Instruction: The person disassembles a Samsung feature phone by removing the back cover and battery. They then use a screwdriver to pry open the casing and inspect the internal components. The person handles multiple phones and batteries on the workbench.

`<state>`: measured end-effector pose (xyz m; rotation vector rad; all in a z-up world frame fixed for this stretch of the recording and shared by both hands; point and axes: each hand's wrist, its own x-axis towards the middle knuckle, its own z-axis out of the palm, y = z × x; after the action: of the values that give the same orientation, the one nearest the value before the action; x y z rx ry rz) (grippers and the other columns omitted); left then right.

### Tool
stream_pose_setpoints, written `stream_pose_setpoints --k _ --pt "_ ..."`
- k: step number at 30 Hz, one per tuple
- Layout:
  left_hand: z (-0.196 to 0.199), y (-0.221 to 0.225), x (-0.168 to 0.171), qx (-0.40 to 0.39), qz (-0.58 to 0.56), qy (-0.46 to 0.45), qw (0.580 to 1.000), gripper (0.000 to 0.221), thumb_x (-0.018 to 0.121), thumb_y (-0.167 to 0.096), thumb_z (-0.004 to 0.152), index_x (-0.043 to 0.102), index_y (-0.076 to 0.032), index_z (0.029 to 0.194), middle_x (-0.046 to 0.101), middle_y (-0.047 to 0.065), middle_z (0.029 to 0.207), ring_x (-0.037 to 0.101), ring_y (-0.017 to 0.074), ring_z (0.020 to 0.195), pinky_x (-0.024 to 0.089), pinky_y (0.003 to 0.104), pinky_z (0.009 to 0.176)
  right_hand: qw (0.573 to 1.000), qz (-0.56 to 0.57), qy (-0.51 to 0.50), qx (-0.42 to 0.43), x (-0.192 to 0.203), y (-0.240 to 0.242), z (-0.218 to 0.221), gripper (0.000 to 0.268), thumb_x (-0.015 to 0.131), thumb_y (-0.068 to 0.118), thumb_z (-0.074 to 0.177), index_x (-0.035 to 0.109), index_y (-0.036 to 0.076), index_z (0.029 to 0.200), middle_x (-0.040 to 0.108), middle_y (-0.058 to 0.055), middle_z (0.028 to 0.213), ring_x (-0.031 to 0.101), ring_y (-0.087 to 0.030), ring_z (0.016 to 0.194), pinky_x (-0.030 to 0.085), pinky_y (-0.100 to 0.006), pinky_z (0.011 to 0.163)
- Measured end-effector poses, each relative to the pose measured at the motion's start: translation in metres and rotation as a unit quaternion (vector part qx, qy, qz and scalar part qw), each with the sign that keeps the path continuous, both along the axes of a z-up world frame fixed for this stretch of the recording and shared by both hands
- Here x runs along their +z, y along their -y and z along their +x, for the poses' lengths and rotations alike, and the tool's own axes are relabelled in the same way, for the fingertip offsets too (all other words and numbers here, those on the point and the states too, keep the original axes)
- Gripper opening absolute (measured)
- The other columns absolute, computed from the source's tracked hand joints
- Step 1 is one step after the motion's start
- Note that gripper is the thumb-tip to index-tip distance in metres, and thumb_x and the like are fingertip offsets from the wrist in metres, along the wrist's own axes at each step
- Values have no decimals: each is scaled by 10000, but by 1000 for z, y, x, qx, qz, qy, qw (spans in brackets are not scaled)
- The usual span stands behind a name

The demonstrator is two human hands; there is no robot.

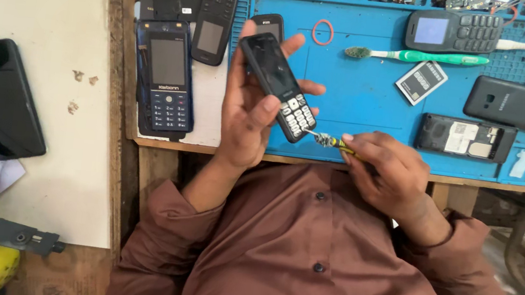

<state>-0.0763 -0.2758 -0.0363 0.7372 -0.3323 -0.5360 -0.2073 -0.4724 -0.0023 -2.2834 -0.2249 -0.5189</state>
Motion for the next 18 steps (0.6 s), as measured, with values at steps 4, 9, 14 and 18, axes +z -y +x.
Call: stream_pose_setpoints --k 4,9,14,18 --pt "2 -2 1 24 -17 -27 999 896 706 -208 1046 95 -252 1699 416 240 1590 698 368 1160 669 457 890 1000 14 5 -5 0 -2 3 253 799 -81 899 660 -24 1103 715 -146 951 716 -230 795 569 -314 686" --pt "4 0 0 19 -24 -34 999 838 705 -228 1057 131 -231 1668 432 235 1573 702 374 1154 666 461 883 999 -20 15 -21 -3 -1 5 274 813 -75 875 661 -7 1093 717 -155 947 719 -266 809 578 -348 701" --pt "3 -2 -7 26 -25 -55 998 801 705 -242 1065 153 -226 1646 437 242 1571 699 368 1157 663 467 890 999 48 15 8 -15 8 6 260 831 -80 897 629 -11 1046 703 -148 945 712 -234 780 567 -331 665" --pt "4 0 -8 21 -24 -45 998 794 707 -240 1064 159 -232 1639 437 242 1567 702 373 1152 668 471 881 999 29 14 30 -15 12 6 263 842 -58 874 628 -20 1022 712 -147 935 708 -241 770 557 -340 646"
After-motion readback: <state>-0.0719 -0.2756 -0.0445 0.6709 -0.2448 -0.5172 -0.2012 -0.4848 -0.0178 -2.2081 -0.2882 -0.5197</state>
